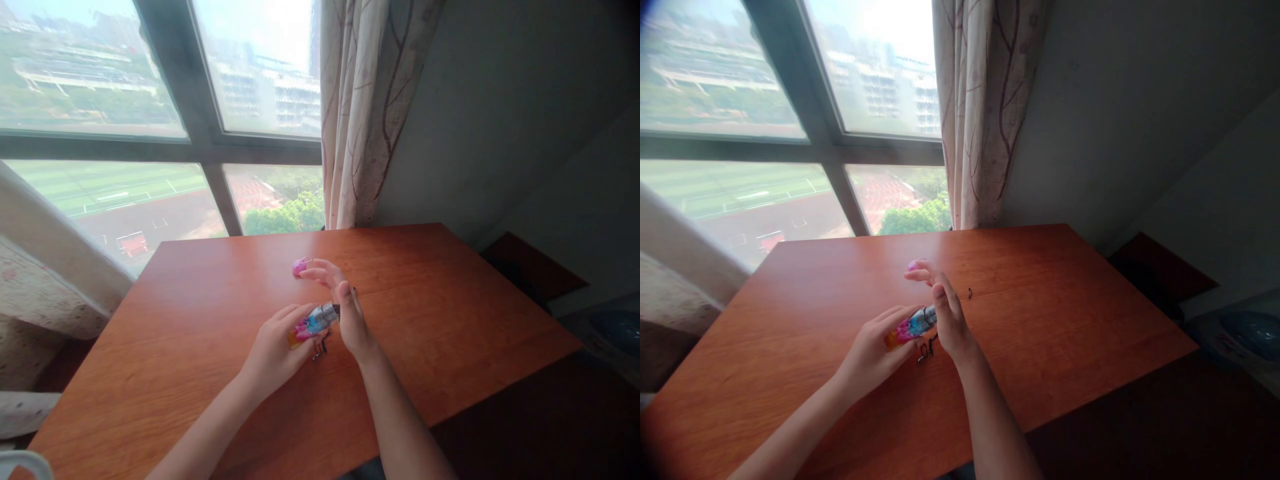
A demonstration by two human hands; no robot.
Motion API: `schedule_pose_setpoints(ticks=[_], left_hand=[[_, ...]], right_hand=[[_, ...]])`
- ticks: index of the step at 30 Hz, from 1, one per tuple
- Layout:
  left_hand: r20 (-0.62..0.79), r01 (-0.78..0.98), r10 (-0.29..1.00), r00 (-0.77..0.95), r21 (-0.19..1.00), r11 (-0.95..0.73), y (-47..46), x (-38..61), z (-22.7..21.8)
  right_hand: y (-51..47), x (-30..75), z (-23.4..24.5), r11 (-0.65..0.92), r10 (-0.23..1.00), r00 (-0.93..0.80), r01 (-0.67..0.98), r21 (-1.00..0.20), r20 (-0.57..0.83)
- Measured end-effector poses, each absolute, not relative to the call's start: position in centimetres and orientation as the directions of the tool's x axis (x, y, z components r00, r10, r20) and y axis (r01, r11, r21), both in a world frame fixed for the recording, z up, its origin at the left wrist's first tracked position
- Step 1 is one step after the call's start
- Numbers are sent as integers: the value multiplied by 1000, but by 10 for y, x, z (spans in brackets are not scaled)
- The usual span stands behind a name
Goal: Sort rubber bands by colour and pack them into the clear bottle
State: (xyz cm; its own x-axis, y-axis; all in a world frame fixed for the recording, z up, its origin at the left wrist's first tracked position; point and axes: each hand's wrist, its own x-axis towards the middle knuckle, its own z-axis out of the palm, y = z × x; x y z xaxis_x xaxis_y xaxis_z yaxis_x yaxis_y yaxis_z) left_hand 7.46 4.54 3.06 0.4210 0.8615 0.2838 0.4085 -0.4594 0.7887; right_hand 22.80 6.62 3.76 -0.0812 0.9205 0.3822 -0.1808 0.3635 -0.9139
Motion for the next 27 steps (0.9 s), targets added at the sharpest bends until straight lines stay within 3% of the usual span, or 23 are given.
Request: schedule_pose_setpoints(ticks=[4, 9, 14, 18, 21, 23, 25, 26, 27], left_hand=[[284, 385, 866, 413, 807, -448, 46, 75, 31], [266, 366, 857, 443, 818, -443, 46, 75, 30], [233, 362, 848, 476, 827, -430, 45, 75, 31], [218, 326, 872, 439, 865, -380, 44, 75, 31], [187, 246, 903, 388, 923, -297, 47, 72, 26], [159, 185, 917, 367, 953, -239, 49, 70, 21], [136, 136, 928, 346, 972, -193, 51, 67, 18], [125, 119, 933, 337, 978, -174, 52, 66, 17], [115, 108, 936, 332, 981, -159, 53, 65, 17]], right_hand=[[69, 223, 38, 270, 955, -8, -386, -882, 296], [73, 227, 41, 108, 993, 48, -713, -693, 105], [77, 234, 38, 116, 990, 143, -817, -564, -3], [80, 236, 33, 130, 982, 186, -810, -571, -40], [85, 246, 27, 160, 968, 250, -710, -686, -33], [90, 262, 21, 196, 937, 350, -517, -833, 3], [94, 283, 14, 143, 902, 423, -106, -984, 86], [95, 293, 10, 68, 911, 391, 181, -981, 135], [96, 303, 7, 31, 924, 357, 281, -959, 134]])
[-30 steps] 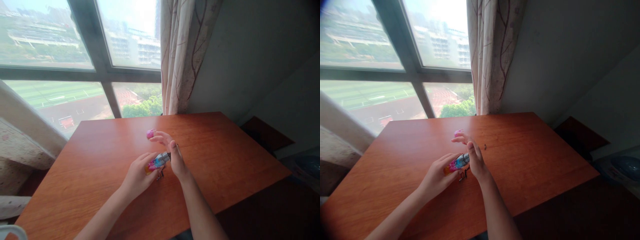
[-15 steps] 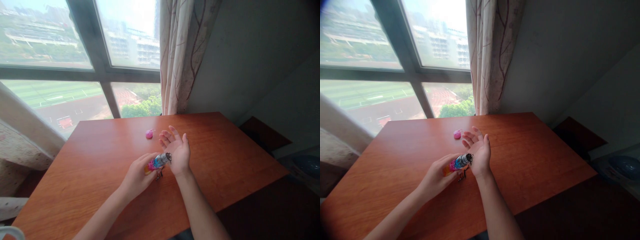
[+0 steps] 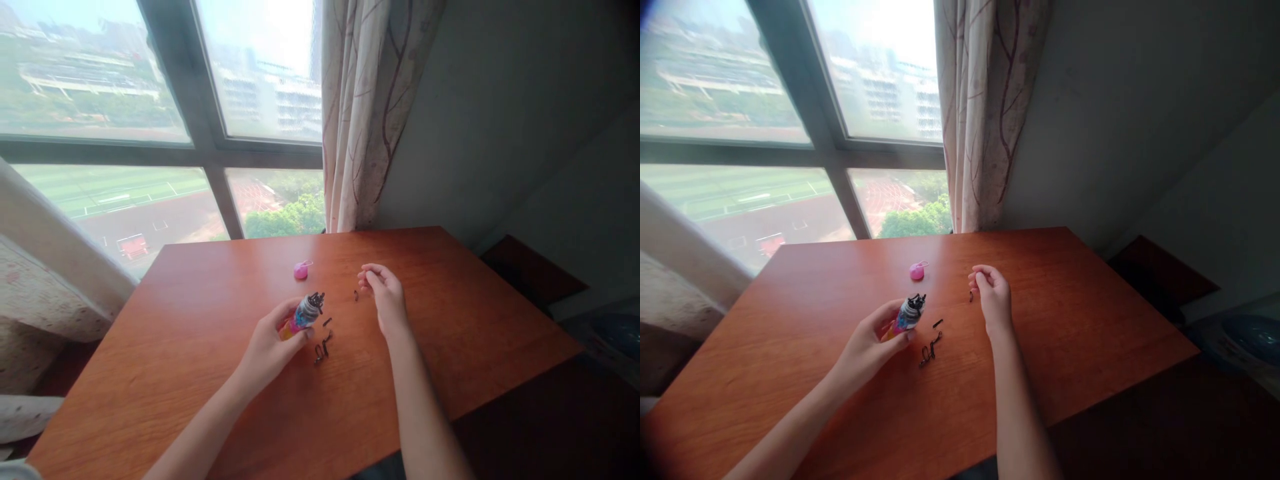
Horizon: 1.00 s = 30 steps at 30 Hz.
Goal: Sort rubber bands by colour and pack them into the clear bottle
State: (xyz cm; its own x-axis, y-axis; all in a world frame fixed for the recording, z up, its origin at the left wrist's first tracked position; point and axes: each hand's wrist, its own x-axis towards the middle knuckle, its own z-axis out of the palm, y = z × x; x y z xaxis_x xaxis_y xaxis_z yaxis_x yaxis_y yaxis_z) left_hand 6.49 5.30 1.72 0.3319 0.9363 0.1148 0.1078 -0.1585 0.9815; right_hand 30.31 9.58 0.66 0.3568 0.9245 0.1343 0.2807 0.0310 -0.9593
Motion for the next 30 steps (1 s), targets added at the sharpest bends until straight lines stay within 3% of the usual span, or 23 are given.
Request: schedule_pose_setpoints(ticks=[6, 11, 20, 30], left_hand=[[84, 136, 956, 280, 983, -126, 56, 62, 20], [102, 160, 961, 257, 976, -146, 57, 61, 20], [136, 178, 952, 273, 966, -189, 57, 60, 22], [141, 164, 952, 270, 968, -190, 57, 59, 20]], right_hand=[[96, 322, -10, -77, 965, 237, 668, -741, 113], [97, 304, -11, -50, 988, 124, 823, -566, 94], [84, 276, 3, 270, 959, -274, 789, -552, 77], [68, 274, 13, 372, 914, -403, 787, -492, 46]])
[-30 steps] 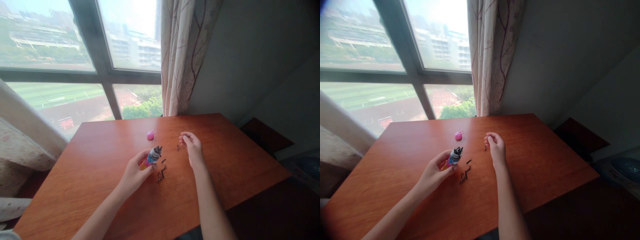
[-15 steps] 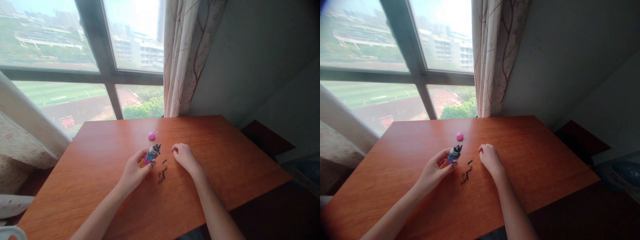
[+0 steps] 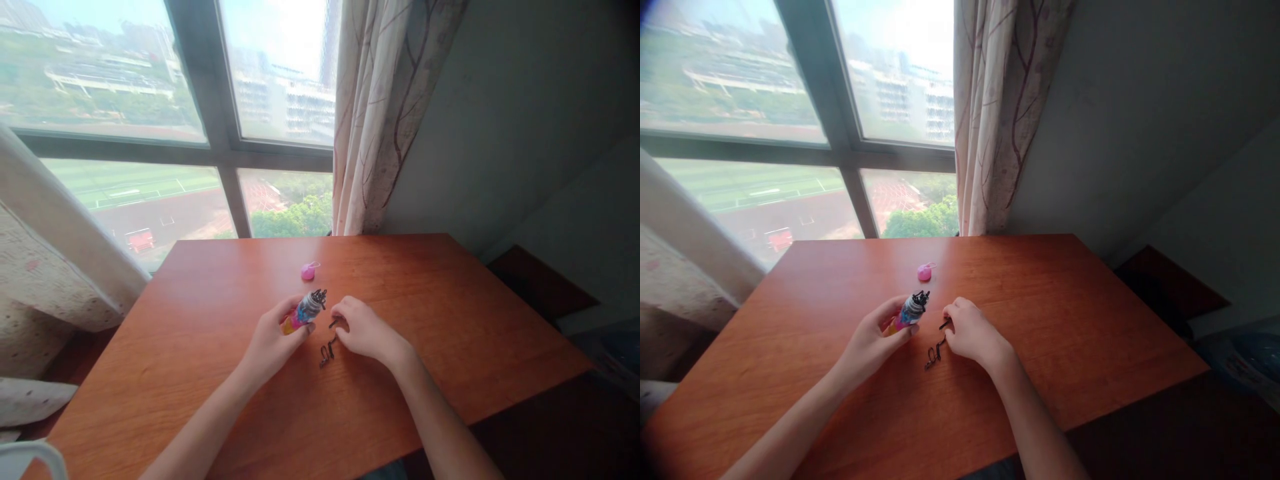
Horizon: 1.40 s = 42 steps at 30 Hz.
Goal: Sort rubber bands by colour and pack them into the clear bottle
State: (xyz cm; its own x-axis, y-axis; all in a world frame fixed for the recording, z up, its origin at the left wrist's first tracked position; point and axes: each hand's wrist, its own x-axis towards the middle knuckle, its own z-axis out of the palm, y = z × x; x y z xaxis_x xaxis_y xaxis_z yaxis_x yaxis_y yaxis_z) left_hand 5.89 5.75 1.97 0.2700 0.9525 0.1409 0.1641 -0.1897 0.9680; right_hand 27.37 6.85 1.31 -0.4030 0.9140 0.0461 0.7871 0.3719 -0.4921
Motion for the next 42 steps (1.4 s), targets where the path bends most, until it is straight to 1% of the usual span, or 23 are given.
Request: schedule_pose_setpoints(ticks=[3, 7, 12, 16, 18, 21, 25, 30, 32, 34, 39, 42], left_hand=[[141, 164, 957, 255, 969, -186, 57, 60, 21], [130, 167, 959, 253, 970, -175, 57, 60, 22], [122, 172, 957, 262, 970, -171, 56, 60, 24], [131, 173, 957, 260, 968, -180, 56, 60, 24], [135, 170, 956, 262, 968, -183, 56, 60, 24], [135, 170, 956, 260, 968, -183, 57, 60, 23], [133, 170, 960, 248, 969, -178, 57, 61, 22], [143, 177, 954, 263, 965, -193, 57, 60, 23], [144, 181, 952, 268, 964, -197, 56, 60, 23], [146, 181, 953, 266, 963, -198, 56, 60, 23], [153, 169, 953, 263, 965, -201, 57, 60, 23], [146, 169, 953, 265, 966, -195, 57, 61, 23]], right_hand=[[73, 272, 10, 356, 921, -388, 818, -451, 25], [80, 272, 9, 346, 927, -375, 821, -454, 27], [81, 274, 12, 375, 911, -410, 780, -501, 43], [76, 273, 14, 424, 883, -461, 700, -575, 90], [73, 272, 14, 418, 884, -459, 689, -591, 90], [70, 270, 13, 355, 917, -396, 751, -557, 50], [66, 264, 14, 289, 946, -323, 829, -479, 10], [59, 257, 16, 308, 944, -329, 889, -340, -6], [58, 256, 17, 317, 942, -336, 896, -311, -9], [58, 256, 17, 312, 943, -332, 891, -329, -7], [54, 259, 18, 318, 928, -373, 790, -525, 3], [45, 260, 21, 315, 922, -386, 746, -587, 4]])
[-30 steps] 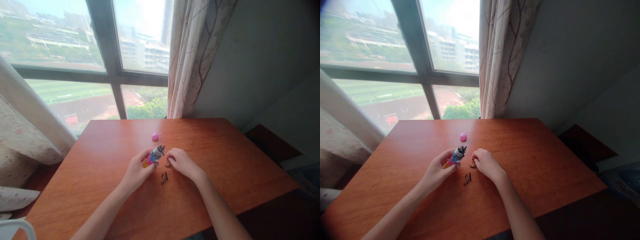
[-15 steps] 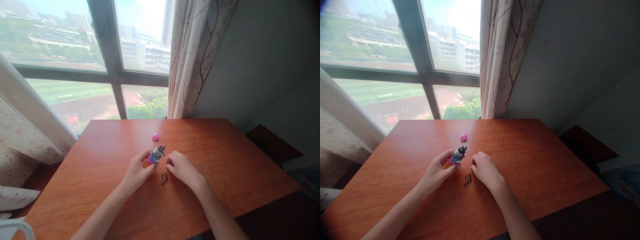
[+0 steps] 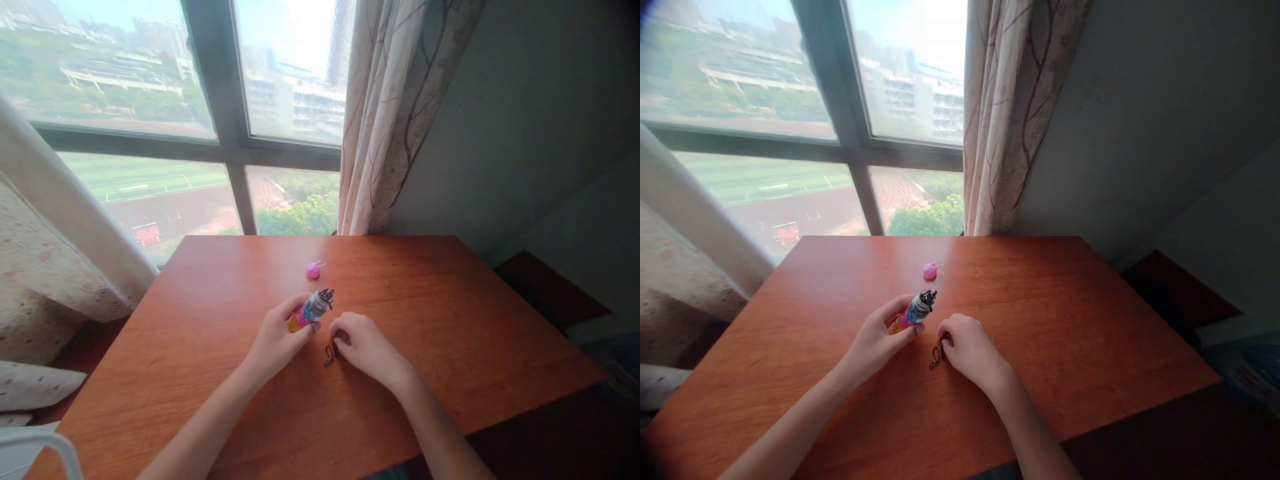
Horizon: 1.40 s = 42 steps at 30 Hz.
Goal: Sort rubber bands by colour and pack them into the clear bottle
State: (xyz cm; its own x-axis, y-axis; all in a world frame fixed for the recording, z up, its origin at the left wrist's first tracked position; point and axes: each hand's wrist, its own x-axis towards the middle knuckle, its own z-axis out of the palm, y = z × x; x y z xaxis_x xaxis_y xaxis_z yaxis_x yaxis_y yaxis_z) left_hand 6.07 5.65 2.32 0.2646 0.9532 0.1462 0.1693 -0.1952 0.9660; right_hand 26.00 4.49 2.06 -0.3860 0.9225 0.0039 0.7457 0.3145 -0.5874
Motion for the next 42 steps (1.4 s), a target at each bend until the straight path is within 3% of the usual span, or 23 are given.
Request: schedule_pose_setpoints(ticks=[6, 16, 22, 26, 29, 36, 39, 42], left_hand=[[135, 148, 956, 260, 973, -178, 57, 61, 23], [161, 124, 945, 284, 971, -203, 56, 61, 22], [173, 132, 942, 289, 967, -218, 57, 61, 21], [170, 129, 941, 291, 968, -215, 57, 61, 21], [168, 130, 944, 283, 969, -212, 57, 61, 21], [159, 166, 944, 289, 963, -213, 56, 62, 24], [164, 188, 938, 304, 955, -228, 56, 62, 25], [176, 206, 931, 320, 946, -250, 55, 62, 24]], right_hand=[[22, 256, 33, 363, 887, -459, 754, -547, -43], [10, 233, 33, 279, 927, -348, 887, -367, -137], [20, 237, 24, 280, 936, -336, 889, -361, -102], [26, 241, 17, 247, 953, -299, 859, -449, -46], [30, 246, 11, 223, 963, -269, 774, -592, 11], [42, 266, 16, 86, 990, -139, 369, -926, 37], [50, 269, 32, 75, 997, -31, 178, -981, 71], [54, 267, 51, 113, 994, -10, 91, -989, 113]])
